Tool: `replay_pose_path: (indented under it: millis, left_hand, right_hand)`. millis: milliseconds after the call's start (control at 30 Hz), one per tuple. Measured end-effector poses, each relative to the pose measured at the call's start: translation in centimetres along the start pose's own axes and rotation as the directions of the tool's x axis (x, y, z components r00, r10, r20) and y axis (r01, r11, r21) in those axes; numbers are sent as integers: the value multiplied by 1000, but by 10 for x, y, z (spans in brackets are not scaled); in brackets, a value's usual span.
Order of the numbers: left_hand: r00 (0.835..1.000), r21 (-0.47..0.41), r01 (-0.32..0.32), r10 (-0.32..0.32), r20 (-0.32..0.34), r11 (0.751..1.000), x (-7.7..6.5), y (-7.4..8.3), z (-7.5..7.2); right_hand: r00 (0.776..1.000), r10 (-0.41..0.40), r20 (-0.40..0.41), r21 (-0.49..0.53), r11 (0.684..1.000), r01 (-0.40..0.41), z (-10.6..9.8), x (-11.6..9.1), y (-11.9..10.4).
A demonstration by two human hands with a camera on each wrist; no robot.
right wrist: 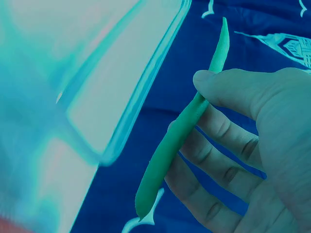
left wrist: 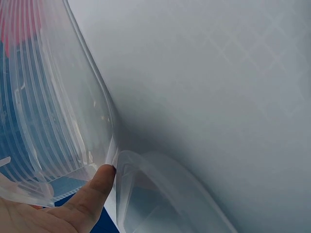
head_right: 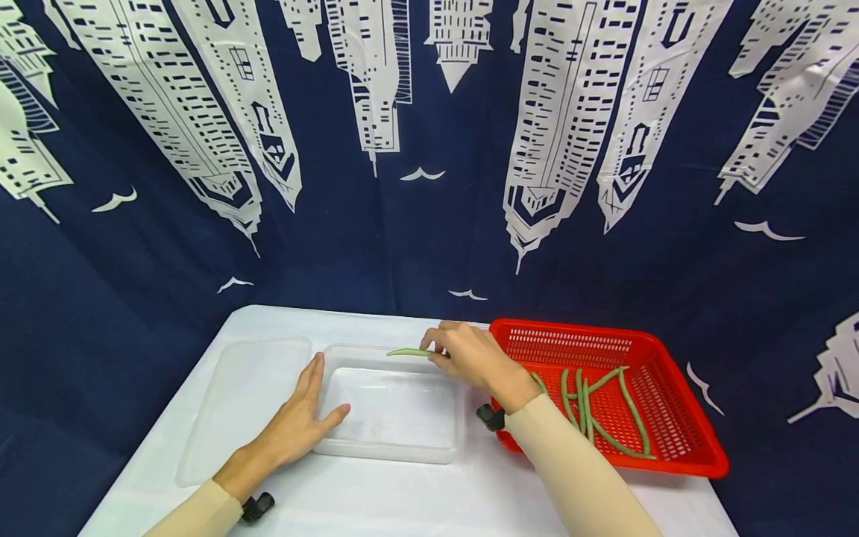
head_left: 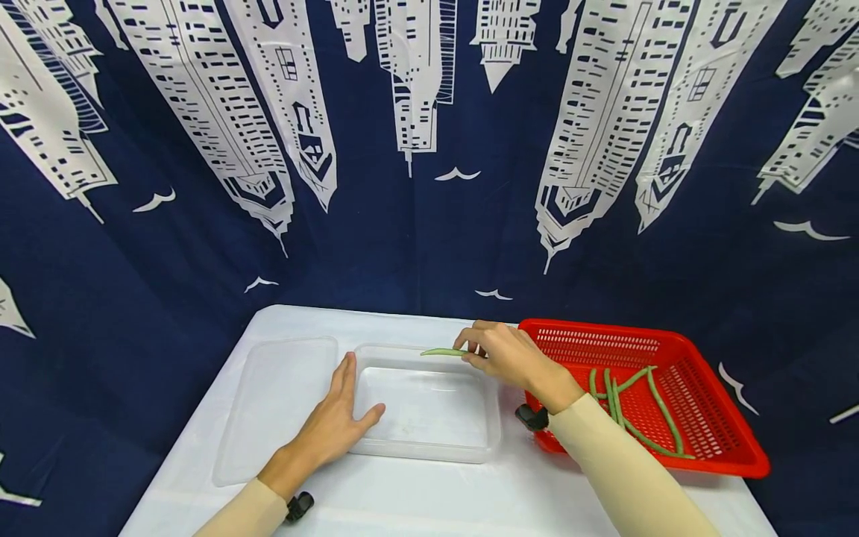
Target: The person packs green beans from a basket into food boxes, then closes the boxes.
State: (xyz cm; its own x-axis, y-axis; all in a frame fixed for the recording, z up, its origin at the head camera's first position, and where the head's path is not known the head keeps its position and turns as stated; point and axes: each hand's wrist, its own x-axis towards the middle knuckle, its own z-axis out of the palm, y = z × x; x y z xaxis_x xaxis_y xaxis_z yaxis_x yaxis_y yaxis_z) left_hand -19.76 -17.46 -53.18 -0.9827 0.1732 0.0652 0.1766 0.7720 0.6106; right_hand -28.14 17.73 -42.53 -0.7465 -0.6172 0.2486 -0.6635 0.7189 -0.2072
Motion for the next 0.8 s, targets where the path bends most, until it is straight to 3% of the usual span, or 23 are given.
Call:
replay_pose_path:
  millis: [500, 800]
  left_hand:
    - [1000, 12, 8, -9, 14, 1000, 3, -1, 3]
    - [1000, 21, 9, -9, 13, 1000, 3, -3, 3]
  right_hand:
    - [998, 23, 57, 18, 1000, -24, 40, 32, -16]
    - [997, 30, 74, 29, 999, -32, 51, 43, -26]
